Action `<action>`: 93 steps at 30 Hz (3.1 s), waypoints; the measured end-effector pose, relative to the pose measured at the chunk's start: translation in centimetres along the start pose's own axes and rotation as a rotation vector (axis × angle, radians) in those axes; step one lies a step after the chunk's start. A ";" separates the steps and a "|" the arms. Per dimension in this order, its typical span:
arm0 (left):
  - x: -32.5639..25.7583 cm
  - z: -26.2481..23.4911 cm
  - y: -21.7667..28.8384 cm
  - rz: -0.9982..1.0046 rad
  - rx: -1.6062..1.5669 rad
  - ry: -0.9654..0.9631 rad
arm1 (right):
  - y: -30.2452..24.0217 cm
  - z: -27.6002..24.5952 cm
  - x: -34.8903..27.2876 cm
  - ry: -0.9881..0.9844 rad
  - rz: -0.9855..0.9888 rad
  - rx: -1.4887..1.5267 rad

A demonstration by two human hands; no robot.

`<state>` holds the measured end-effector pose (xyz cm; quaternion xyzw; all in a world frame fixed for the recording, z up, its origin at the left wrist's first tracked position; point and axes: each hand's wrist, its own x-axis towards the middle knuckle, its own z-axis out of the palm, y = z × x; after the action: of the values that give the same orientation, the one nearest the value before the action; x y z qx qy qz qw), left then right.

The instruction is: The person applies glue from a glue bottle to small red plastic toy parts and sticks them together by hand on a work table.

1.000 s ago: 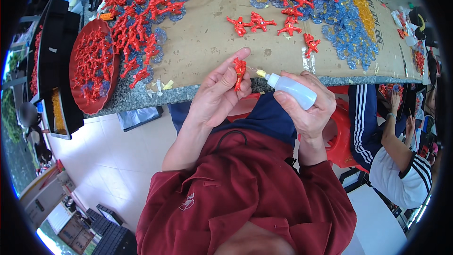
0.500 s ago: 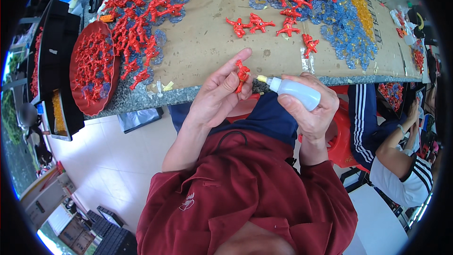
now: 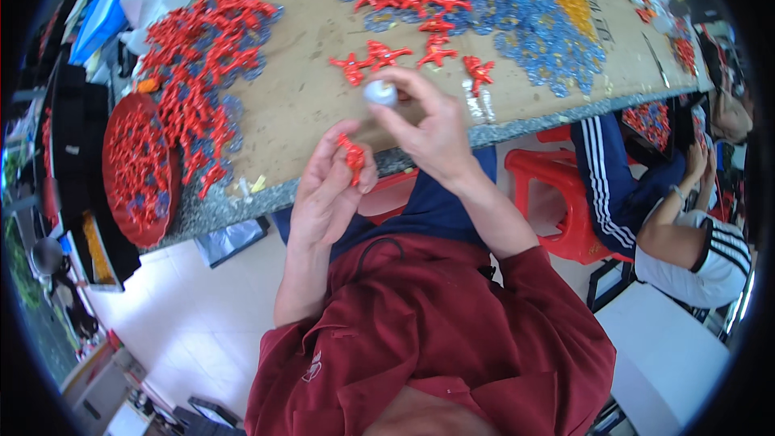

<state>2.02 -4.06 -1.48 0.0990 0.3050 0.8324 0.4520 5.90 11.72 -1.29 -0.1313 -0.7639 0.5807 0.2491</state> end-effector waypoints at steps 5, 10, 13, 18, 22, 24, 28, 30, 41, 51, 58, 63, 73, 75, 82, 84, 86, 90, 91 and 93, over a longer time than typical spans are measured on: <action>-0.2 -0.3 -0.3 -0.024 -0.018 0.059 | -0.3 -2.5 -0.3 0.088 -0.121 -0.162; 0.0 0.3 -0.8 -0.091 -0.033 -0.004 | 2.0 -10.0 1.5 0.438 -0.216 -0.833; 0.6 0.8 -1.4 -0.108 -0.019 -0.034 | 2.4 -10.8 1.7 0.473 -0.222 -1.071; 0.8 1.4 -1.7 -0.119 -0.026 -0.029 | 0.8 -10.1 0.6 0.432 -0.306 -1.008; 1.4 2.4 -2.0 -0.172 -0.038 -0.037 | -1.9 -8.2 -2.3 0.209 0.133 -0.170; 1.8 2.7 -2.3 -0.181 -0.039 -0.064 | -2.6 -7.4 -3.3 0.042 0.152 0.078; 2.0 2.0 -2.4 -0.219 -0.057 -0.141 | -3.3 -7.9 -4.0 -0.214 0.176 0.111; 1.7 1.7 -2.4 -0.241 -0.078 -0.146 | -2.7 -8.0 -3.9 -0.295 0.221 0.190; 1.3 1.9 -2.6 0.061 0.213 -0.030 | -2.2 -6.7 -4.4 -0.173 0.081 0.263; 1.5 1.6 -2.8 0.248 0.438 -0.043 | -2.2 -6.3 -4.9 -0.140 0.222 0.391; 1.9 1.2 -2.3 0.427 0.684 -0.106 | -2.6 -5.7 -5.5 -0.116 0.064 0.239; 1.9 1.2 -2.3 0.300 0.539 -0.107 | -2.5 -5.3 -5.9 -0.060 -0.107 0.090; 2.5 0.4 -2.5 0.378 0.438 -0.257 | -3.0 -4.8 -5.8 -0.028 -0.375 -0.048; 2.7 0.2 -2.0 0.419 0.508 -0.293 | -3.0 -4.8 -6.0 -0.048 -0.347 -0.046; 2.5 0.5 -0.9 0.397 0.737 -0.340 | -2.3 -4.8 -5.9 -0.091 -0.363 0.011; 2.4 0.6 -0.8 0.390 0.764 -0.317 | -2.0 -4.7 -5.8 -0.093 -0.366 0.030; 2.3 0.5 -0.8 0.401 0.790 -0.285 | -1.6 -4.4 -5.8 -0.097 -0.361 0.049; 1.9 0.2 0.1 0.403 0.796 -0.267 | -1.6 -3.7 -5.5 -0.126 -0.337 0.081; 1.8 0.1 0.6 0.400 0.825 -0.244 | -1.7 -3.5 -5.2 -0.128 -0.343 0.086; 1.6 0.0 1.7 0.403 0.859 -0.220 | -2.0 -3.3 -4.4 -0.146 -0.277 -0.018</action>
<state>-0.11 -3.46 -0.62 0.4209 0.5461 0.6870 0.2297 11.56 11.74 0.24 0.0157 -0.7958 0.5421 0.2696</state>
